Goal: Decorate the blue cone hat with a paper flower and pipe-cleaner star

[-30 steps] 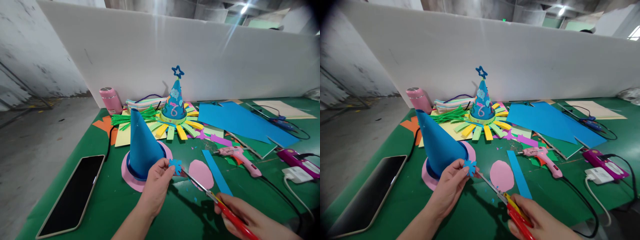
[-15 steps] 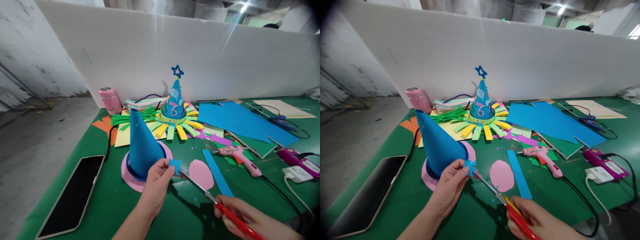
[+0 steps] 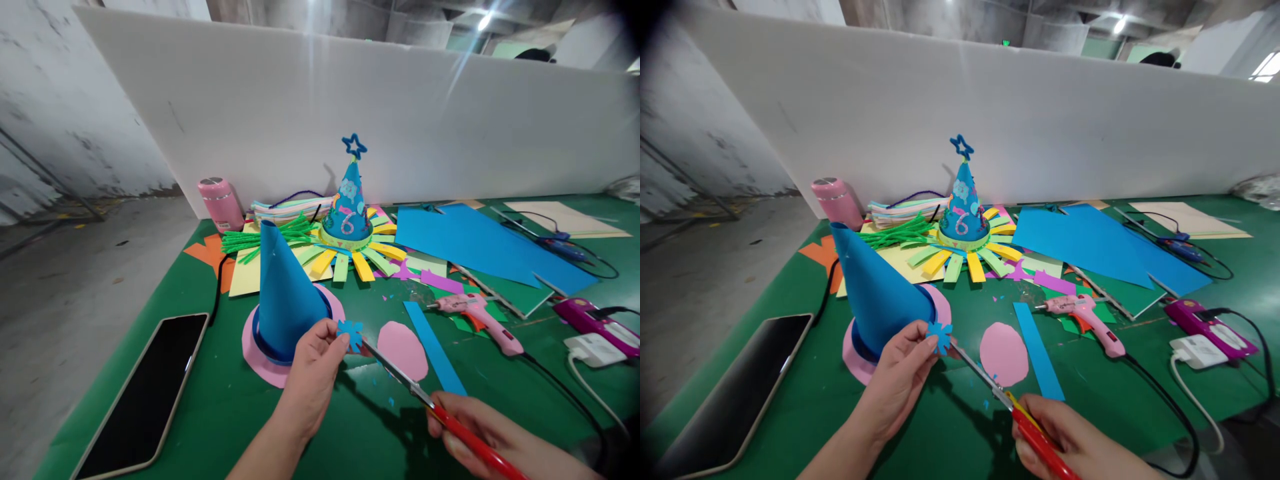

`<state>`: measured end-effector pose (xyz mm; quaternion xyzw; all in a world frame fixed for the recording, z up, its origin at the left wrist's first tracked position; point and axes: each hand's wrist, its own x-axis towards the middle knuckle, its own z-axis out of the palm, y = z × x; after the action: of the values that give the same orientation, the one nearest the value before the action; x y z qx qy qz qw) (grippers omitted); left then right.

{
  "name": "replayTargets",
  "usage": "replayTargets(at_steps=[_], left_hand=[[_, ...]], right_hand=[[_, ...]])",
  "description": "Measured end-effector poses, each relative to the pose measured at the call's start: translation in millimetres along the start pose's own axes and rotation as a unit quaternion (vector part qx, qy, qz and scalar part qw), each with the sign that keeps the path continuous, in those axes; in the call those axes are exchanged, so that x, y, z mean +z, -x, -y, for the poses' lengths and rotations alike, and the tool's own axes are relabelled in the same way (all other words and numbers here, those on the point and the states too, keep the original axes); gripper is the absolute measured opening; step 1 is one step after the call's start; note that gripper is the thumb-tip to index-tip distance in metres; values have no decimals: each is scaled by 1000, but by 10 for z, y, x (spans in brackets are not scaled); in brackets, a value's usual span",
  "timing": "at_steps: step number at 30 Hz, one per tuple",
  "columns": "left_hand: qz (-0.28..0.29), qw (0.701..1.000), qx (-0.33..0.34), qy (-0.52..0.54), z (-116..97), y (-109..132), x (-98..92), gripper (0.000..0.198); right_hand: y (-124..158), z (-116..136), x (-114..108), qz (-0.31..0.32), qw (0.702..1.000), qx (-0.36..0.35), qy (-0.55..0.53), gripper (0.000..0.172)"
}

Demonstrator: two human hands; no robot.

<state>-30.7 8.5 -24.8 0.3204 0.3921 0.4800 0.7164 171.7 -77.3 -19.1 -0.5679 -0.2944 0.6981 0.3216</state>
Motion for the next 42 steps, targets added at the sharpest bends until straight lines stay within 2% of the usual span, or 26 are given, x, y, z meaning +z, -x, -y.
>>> replayTargets(at_steps=[4, 10, 25, 32, 42], left_hand=[[-10, 1000, -7, -7, -4, 1, 7, 11], [-30, 1000, 1, -5, 17, -3, 10, 12], [-4, 1000, 1, -9, 8, -9, -8, 12], [3, 1000, 11, -13, 25, -2, -12, 10], [4, 1000, 8, -15, 26, -11, -21, 11]], right_hand=[[4, 26, 16, -12, 998, -6, 68, 34], [3, 55, 79, -16, 987, -54, 150, 37], [15, 85, 52, -13, 980, -70, 187, 28], [-6, 63, -6, -14, 975, -60, 212, 30], [-1, 48, 25, -33, 977, -56, 201, 29]])
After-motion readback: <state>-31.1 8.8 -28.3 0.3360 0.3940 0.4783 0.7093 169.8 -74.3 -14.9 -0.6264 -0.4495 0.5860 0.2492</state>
